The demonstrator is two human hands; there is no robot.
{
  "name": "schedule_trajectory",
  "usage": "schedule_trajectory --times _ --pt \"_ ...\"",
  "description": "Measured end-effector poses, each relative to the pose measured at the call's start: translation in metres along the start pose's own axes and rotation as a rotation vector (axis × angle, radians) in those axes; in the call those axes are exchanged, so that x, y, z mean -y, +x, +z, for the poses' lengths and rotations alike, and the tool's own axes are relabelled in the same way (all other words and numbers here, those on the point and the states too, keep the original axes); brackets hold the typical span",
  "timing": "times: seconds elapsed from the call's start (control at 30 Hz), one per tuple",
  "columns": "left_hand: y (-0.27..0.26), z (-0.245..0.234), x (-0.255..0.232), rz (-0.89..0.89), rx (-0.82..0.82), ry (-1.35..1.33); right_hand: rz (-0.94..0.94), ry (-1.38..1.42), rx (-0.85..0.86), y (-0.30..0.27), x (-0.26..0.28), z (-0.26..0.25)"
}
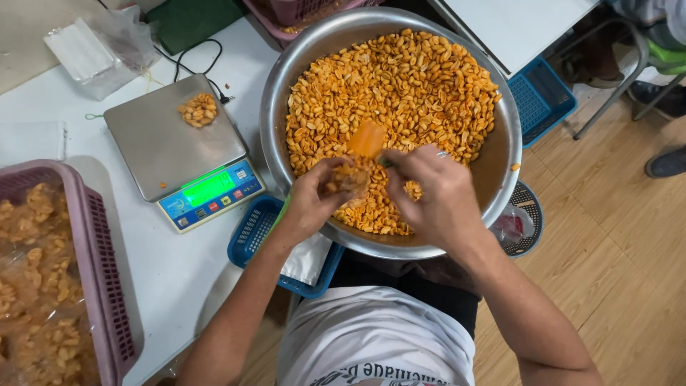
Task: Portioning snacks from a large bowl into small plastic bags using a scoop and weighing them on a digital scale.
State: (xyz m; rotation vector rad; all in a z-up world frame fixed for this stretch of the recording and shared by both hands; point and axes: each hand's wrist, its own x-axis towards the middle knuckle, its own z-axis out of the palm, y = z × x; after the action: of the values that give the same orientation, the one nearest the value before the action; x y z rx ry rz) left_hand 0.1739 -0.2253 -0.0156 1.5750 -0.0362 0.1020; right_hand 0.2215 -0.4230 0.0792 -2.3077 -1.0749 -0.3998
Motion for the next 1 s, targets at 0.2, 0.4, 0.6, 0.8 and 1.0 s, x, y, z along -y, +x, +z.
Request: schedule_trajectory --times 0.2,0.4,0.6,0.8,1.0 --pt "-0.009 -0.010 -0.002 0.049 -0.158 -0.097 0.166 -0.040 0.028 -0.029 -0.036 0.025" --pt "0.033 -0.163 0.026 0.171 -0.553 0.135 0.402 0.010 0.338 -0.050 -0.044 0.054" --pt "0.043 -0.245 0.111 0.180 -0.744 1.138 0.492 0.082 0.428 -0.066 -0.050 0.082" --pt "0.043 -0.207 0.098 0.534 -0.647 1.283 0.512 0.199 0.497 -0.066 -0.036 0.082" --pt "0.000 -0.267 0.056 0.244 -0.699 0.312 0.556 0.124 0.525 -0.073 -0.052 0.077"
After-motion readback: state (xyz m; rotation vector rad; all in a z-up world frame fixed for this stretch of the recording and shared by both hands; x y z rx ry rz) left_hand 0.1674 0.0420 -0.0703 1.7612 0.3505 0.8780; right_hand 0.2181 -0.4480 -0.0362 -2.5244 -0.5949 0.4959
